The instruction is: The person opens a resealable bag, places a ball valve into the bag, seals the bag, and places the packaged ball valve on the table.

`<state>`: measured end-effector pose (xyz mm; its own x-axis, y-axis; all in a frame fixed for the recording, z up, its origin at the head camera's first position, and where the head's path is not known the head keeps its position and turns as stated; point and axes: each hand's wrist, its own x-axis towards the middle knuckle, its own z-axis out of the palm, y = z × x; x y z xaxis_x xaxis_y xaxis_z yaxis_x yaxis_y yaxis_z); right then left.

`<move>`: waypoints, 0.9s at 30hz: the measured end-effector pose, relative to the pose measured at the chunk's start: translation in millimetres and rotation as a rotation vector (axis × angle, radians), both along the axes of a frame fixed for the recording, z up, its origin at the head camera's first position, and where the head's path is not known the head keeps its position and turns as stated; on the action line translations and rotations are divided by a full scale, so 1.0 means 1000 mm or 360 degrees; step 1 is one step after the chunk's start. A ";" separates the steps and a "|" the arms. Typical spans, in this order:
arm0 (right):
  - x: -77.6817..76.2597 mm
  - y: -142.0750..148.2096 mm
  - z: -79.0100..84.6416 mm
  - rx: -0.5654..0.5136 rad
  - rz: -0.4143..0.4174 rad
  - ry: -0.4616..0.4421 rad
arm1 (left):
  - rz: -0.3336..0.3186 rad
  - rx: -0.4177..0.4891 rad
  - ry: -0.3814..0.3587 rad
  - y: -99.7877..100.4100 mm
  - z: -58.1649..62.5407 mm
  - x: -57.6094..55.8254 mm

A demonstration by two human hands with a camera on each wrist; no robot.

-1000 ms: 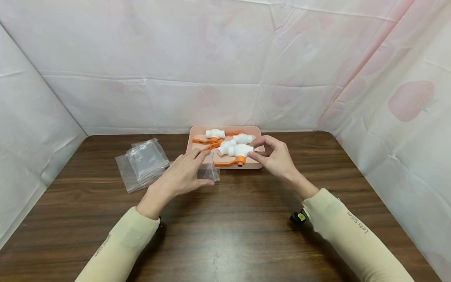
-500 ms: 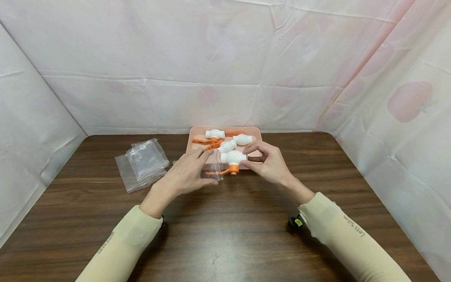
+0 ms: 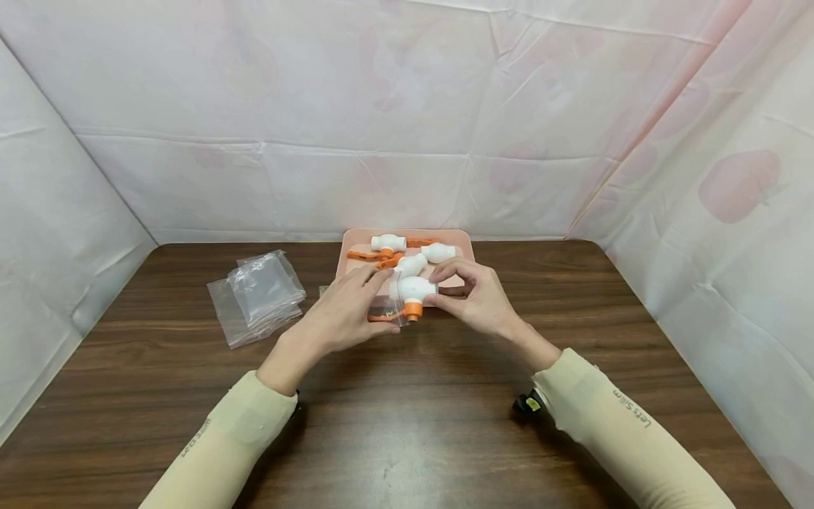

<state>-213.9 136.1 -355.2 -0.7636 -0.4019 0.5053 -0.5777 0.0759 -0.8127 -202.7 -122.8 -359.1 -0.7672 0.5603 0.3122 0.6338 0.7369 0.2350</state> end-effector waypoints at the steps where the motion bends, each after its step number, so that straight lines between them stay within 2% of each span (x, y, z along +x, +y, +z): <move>1: -0.002 0.000 -0.003 -0.0002 0.0003 -0.0003 | -0.0005 0.0000 0.0004 0.000 0.000 0.000; 6: -0.014 0.002 -0.018 0.0006 0.0011 0.0003 | -0.0037 0.0000 0.0013 0.002 0.001 0.002; 9: -0.017 0.002 -0.021 -0.0005 0.0036 0.0007 | -0.0064 0.0008 0.0014 0.002 0.000 0.002; 18: -0.020 0.001 -0.019 -0.0016 0.0107 0.0023 | -0.0158 0.0062 0.0040 0.003 -0.002 0.000; 27: -0.012 -0.006 -0.015 0.0033 0.0033 0.0039 | -0.0146 0.0077 0.0006 0.007 -0.002 0.001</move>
